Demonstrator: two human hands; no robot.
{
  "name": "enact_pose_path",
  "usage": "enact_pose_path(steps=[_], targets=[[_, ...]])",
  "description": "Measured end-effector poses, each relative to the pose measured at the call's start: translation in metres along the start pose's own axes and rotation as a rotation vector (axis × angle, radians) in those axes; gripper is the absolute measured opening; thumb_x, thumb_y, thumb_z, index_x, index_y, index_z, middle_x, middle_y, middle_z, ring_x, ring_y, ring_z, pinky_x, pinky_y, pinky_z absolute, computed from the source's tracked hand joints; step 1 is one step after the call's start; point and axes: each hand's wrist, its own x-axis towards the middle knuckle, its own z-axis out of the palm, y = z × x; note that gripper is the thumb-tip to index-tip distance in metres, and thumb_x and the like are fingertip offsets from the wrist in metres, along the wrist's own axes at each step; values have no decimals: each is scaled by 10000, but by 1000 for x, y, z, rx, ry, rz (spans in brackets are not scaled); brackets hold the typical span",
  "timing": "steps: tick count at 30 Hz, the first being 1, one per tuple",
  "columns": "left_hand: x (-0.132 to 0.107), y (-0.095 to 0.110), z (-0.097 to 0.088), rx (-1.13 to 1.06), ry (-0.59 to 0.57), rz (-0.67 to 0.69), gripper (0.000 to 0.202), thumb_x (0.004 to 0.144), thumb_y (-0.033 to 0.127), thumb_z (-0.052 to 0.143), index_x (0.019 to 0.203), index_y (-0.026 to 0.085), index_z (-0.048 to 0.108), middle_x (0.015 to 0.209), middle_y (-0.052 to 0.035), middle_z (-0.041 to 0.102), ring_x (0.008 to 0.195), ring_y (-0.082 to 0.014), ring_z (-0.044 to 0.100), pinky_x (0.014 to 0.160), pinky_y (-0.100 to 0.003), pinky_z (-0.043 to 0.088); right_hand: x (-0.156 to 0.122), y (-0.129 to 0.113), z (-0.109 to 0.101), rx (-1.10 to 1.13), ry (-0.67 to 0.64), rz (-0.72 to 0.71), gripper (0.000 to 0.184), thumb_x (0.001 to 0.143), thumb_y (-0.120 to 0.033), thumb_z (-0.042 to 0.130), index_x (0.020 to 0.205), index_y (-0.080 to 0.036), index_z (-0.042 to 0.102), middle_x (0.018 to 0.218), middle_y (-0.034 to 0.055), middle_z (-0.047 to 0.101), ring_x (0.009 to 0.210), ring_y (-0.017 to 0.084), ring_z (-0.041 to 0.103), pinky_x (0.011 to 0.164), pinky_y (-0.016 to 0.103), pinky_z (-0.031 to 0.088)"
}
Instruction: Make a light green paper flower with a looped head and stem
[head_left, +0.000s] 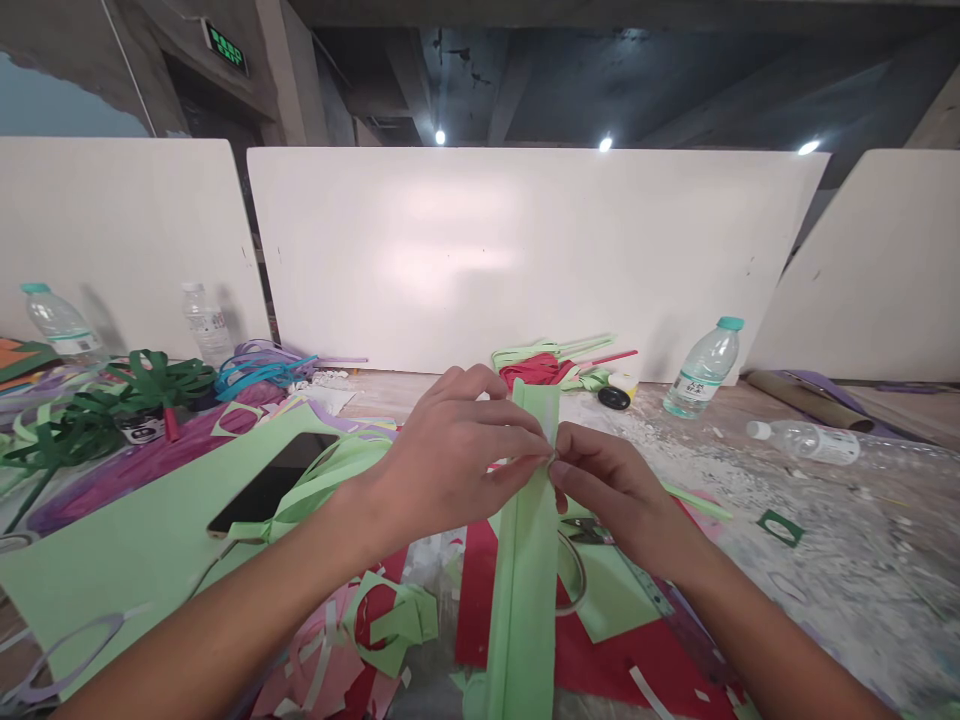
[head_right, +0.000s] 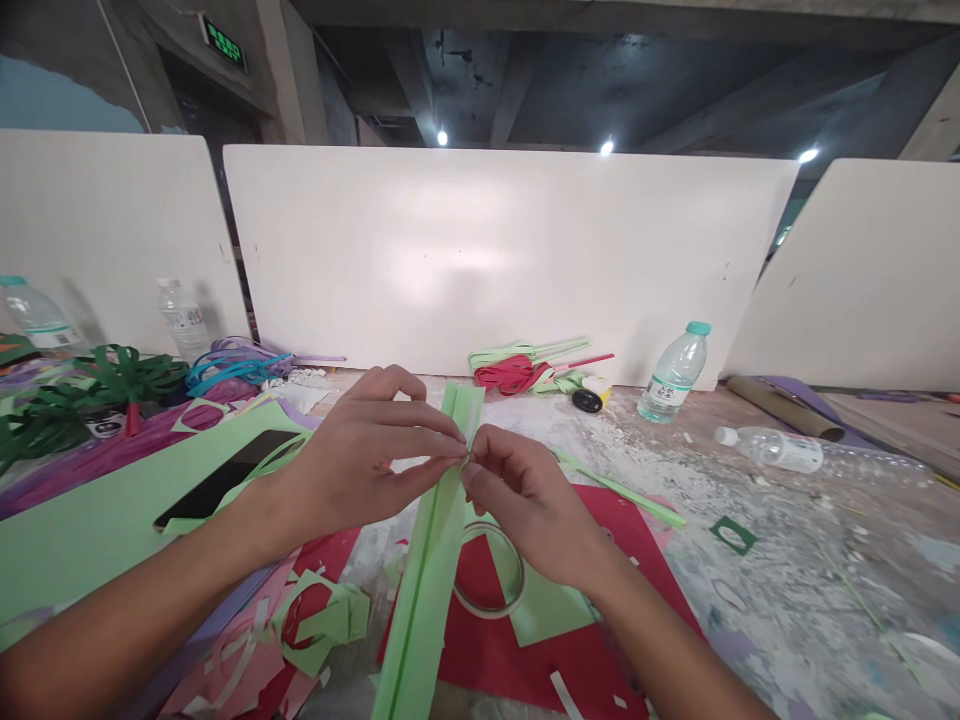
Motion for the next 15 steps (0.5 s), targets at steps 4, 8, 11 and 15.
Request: enact_pose_path(steps=[4,8,11,15], targets=[[0,0,-2,42,-10,17,134,838,196,575,828,237,702,835,30,739,873,-194,533,707,-325,396,-1,0,1,-78,43,-24,208,875,-272,484,680,-198,482,605,-31,443,561,106,373,507,237,308],[0,1,-2,116,6,46,143,849,208,565,810,247,697,828,31,737,857,-195,515,690,-326,369,-2,2,2,-180,99,-56,206,878,-271,482,685,-200,490,619,-28,440,588,115,396,546,248,333],[1,2,-2,153,30,80,153,848,198,562,779,246,690,829,43,735,837,-189,504,677,-322,351,-4,3,2,-193,120,-74,211,873,-269,487,673,-200,487,614,-26,446,583,117,398,542,249,332],[1,2,-3,159,33,105,160,851,186,557,762,236,681,830,57,733,823,-181,496,670,-318,343,-4,3,2,-174,116,-72,212,871,-267,487,670,-200,491,605,-25,442,566,115,386,527,245,327]])
